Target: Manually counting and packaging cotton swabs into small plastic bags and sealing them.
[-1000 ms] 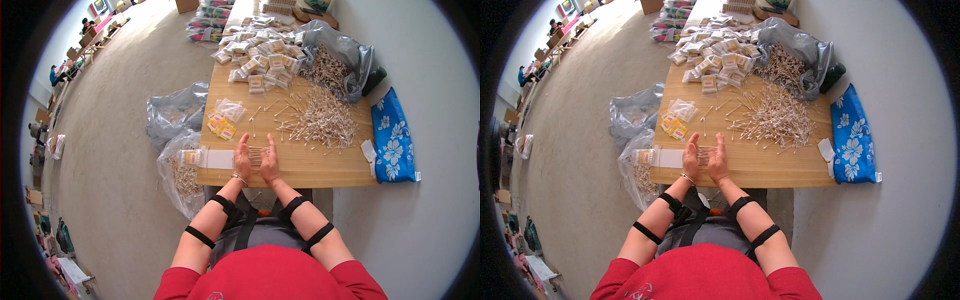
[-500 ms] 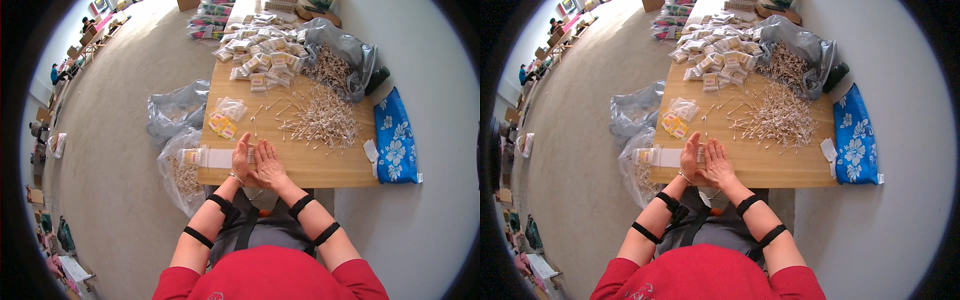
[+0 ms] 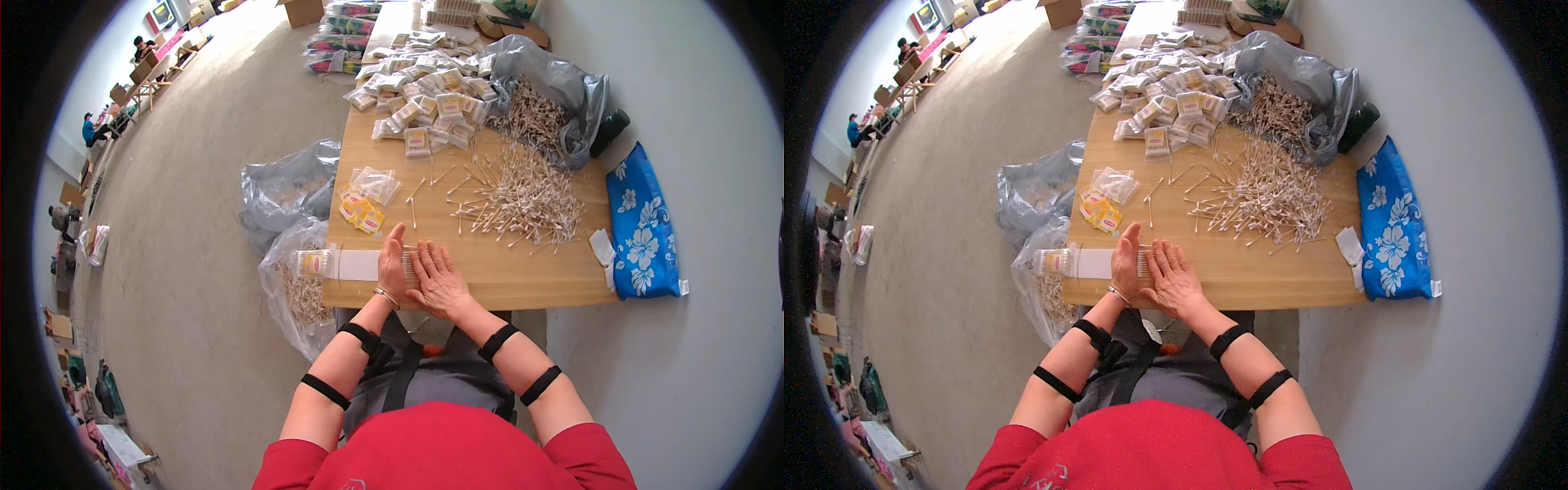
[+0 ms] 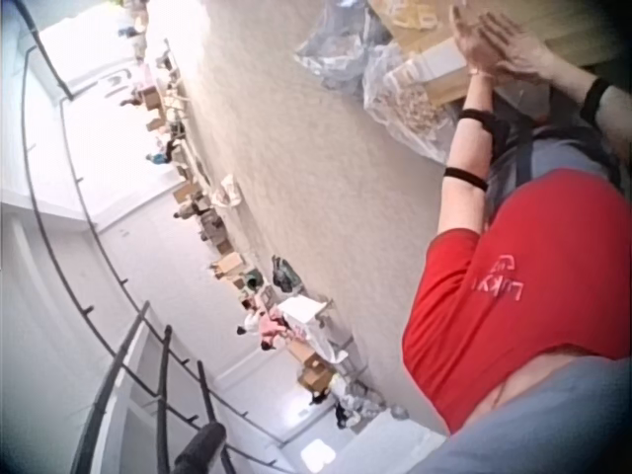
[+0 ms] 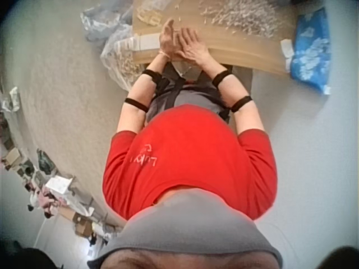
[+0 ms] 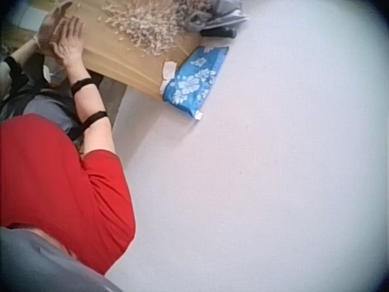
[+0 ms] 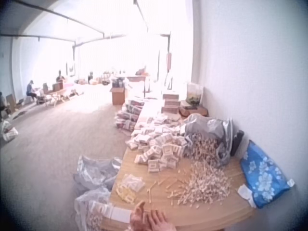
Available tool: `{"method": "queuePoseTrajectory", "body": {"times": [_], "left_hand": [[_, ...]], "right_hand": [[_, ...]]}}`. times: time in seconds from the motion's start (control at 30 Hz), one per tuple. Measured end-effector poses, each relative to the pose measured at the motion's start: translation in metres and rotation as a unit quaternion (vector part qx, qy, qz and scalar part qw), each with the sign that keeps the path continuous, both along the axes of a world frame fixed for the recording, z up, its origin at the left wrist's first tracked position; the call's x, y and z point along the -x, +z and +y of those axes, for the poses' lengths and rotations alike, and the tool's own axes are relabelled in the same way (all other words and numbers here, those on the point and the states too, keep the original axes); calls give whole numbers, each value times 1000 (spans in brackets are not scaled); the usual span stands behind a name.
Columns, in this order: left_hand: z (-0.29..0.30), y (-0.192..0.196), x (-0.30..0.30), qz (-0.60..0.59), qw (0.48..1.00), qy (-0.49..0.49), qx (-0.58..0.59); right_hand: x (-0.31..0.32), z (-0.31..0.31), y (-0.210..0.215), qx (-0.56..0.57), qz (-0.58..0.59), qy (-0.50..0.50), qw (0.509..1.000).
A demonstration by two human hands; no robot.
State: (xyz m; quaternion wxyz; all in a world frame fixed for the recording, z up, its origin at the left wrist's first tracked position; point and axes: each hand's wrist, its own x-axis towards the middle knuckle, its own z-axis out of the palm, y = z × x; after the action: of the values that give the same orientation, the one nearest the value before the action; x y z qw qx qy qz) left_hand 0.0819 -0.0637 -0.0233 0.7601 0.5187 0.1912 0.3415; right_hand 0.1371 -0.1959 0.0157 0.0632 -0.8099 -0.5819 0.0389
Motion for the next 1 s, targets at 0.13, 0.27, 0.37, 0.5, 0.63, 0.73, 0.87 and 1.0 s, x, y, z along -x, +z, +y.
{"method": "queuePoseTrajectory", "body": {"times": [0.13, 0.27, 0.37, 0.5, 0.63, 0.73, 0.87, 1.0], "left_hand": [[-1, -2, 4, -16, 999, -3, 33], [-8, 9, -1, -13, 999, 30, 40], [-7, 10, -1, -11, 999, 23, 23], [-3, 6, 3, -1, 1000, 1, 10], [-6, 4, 4, 4, 999, -27, -18], [-7, 5, 4, 19, 999, -30, -40], [-7, 8, 4, 35, 997, -34, -62], [-8, 9, 7, 51, 995, -32, -78]], "right_hand": [[0, 3, 9, -41, 61, -16, 997], [-19, 11, -1, -198, 159, -60, 965], [-27, 18, -10, -221, 201, -105, 949], [-27, 20, -13, -246, 255, -105, 929], [-24, 23, -18, -396, 441, -168, 788], [-24, 26, -14, -422, 429, -193, 775], [-19, 31, -14, -431, 493, -182, 734], [-11, 30, -11, -404, 390, -181, 807]]}}
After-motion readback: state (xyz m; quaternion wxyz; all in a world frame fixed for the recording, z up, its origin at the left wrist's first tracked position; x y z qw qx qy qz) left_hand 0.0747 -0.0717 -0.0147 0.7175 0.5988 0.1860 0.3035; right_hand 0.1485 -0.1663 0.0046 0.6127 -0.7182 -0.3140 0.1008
